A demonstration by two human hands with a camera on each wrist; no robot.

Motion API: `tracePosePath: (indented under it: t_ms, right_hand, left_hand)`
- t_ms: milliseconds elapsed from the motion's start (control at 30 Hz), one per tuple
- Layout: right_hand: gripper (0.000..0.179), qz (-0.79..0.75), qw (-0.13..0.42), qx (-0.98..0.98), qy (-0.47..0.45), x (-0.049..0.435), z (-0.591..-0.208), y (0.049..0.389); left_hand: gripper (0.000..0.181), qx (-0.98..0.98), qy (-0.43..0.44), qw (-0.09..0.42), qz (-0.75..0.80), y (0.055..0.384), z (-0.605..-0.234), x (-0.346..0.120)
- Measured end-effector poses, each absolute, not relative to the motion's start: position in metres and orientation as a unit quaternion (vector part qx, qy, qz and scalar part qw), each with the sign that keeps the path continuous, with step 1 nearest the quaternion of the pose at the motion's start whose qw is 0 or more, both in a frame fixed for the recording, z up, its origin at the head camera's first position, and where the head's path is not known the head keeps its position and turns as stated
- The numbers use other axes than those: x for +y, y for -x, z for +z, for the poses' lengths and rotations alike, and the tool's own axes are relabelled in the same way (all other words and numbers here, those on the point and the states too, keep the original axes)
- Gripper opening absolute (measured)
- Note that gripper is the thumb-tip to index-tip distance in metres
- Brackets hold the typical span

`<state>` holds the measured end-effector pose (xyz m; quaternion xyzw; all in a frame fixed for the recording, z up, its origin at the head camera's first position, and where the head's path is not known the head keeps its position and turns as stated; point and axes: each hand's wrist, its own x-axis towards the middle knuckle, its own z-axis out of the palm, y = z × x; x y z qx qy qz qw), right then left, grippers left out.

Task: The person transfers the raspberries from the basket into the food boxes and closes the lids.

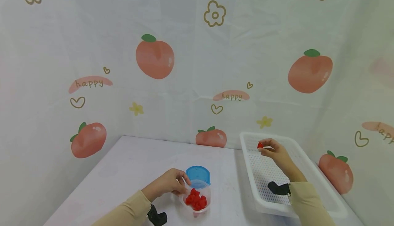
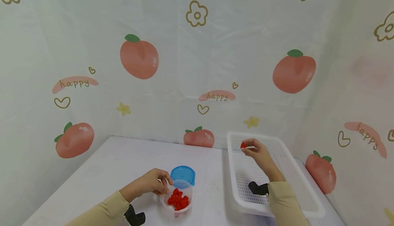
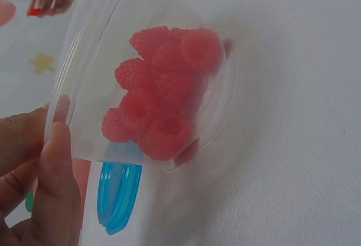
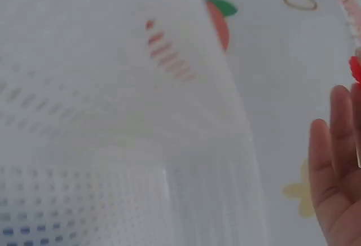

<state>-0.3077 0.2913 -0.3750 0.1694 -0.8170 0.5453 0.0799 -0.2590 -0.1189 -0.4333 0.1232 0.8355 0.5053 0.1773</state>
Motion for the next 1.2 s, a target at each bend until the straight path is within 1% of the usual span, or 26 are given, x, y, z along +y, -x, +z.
tracePosePath:
  t_ms: [133,200,300,433,667,867,1033,1200]
  right_hand:
    - [0.023,0.602,0.116,-0.766,-0.194,0.280,-0.367,0.302]
    - [0.020,0.635,0.131,-0.732,-0.211,0.271,-0.362,0.298]
    - [0.023,0.674,0.151,-0.685,-0.232,0.254,-0.355,0.291]
    - [0.022,0.685,0.172,-0.670,-0.229,0.230,-0.348,0.281]
    - [0.024,0.699,0.178,-0.661,-0.206,0.192,-0.354,0.265]
    - [0.026,0.692,0.155,-0.673,-0.212,0.160,-0.381,0.252]
    - [0.027,0.671,0.105,-0.703,-0.208,0.141,-0.405,0.241]
    - [0.029,0.666,0.042,-0.720,-0.192,0.129,-0.418,0.232]
  left_hand:
    - [0.017,0.834,-0.123,0.180,0.506,0.259,-0.432,-0.119]
    - [0.017,0.836,-0.122,0.179,0.504,0.259,-0.432,-0.119]
    - [0.017,0.838,-0.120,0.178,0.502,0.260,-0.433,-0.119]
    - [0.016,0.837,-0.121,0.178,0.502,0.261,-0.435,-0.119]
    - [0.017,0.835,-0.122,0.182,0.504,0.262,-0.435,-0.119]
    - [0.017,0.837,-0.120,0.180,0.502,0.262,-0.435,-0.119]
    - [0.017,0.838,-0.120,0.178,0.502,0.262,-0.435,-0.119]
    - [0.017,0.837,-0.123,0.175,0.503,0.261,-0.435,-0.118]
